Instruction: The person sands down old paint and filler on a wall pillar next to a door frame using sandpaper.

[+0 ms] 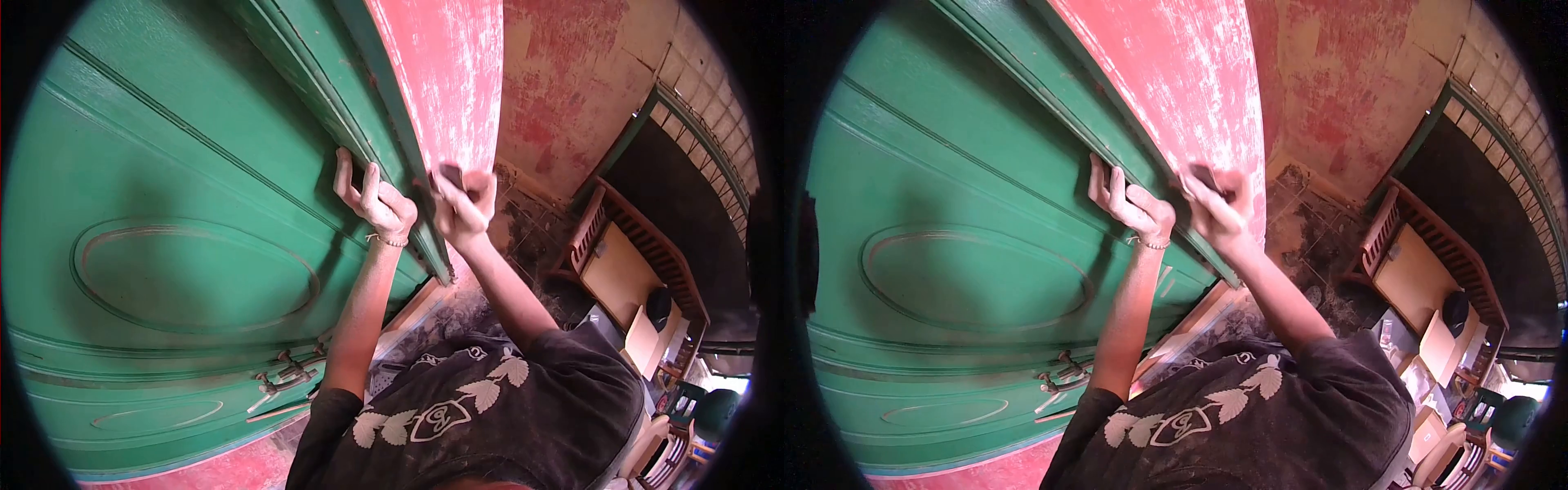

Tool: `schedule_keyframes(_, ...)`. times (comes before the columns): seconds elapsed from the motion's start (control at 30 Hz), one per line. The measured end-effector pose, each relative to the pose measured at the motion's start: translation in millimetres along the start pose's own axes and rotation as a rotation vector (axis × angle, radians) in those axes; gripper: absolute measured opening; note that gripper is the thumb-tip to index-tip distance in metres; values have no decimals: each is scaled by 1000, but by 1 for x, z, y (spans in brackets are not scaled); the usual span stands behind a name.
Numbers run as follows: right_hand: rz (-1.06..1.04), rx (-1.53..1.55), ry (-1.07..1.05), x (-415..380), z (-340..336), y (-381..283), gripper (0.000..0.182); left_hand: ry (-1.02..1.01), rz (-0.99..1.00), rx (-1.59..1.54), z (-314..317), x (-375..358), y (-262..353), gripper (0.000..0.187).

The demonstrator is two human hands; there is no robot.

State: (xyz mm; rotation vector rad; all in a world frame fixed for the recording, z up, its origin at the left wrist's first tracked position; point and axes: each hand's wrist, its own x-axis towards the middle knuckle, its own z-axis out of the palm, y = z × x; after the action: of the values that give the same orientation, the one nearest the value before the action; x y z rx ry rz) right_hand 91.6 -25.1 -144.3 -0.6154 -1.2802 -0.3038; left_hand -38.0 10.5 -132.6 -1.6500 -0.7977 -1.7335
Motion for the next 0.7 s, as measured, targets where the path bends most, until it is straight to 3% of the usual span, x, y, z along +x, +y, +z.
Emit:
schedule_keyframes(0.1, 280, 354, 46, -87, -4, 22, 28, 70, -40, -109, 6, -3, 0, 32)
schedule_keyframes(0.2, 49, 20, 21, -4, 2, 0, 29, 15, -47, -20, 0, -6, 0, 32)
schedule_keyframes(0.23, 22, -79, -32, 14, 0, -4, 38, 7, -50, -6, -1, -6, 0, 32)
schedule_keyframes(0.27, 31, -17, 66, 20, 11, -1, 44, 4, -50, -1, 0, -4, 2, 32)
schedule_keyframes(0.33, 0, -108, -10, 2, 0, 5, 41, -6, -40, 6, -2, 0, 4, 32)
schedule_keyframes(0.47, 73, 64, 49, -48, 3, 14, 34, 47, -20, -65, 4, 0, 2, 32)
schedule_keyframes(0.6, 66, -20, 1, 17, 4, 6, 33, -12, -37, -1, -1, -4, 2, 32)
schedule_keyframes(0.7, 72, 39, 22, 9, 6, 11, 35, 0, -21, -23, -1, 0, 4, 32)
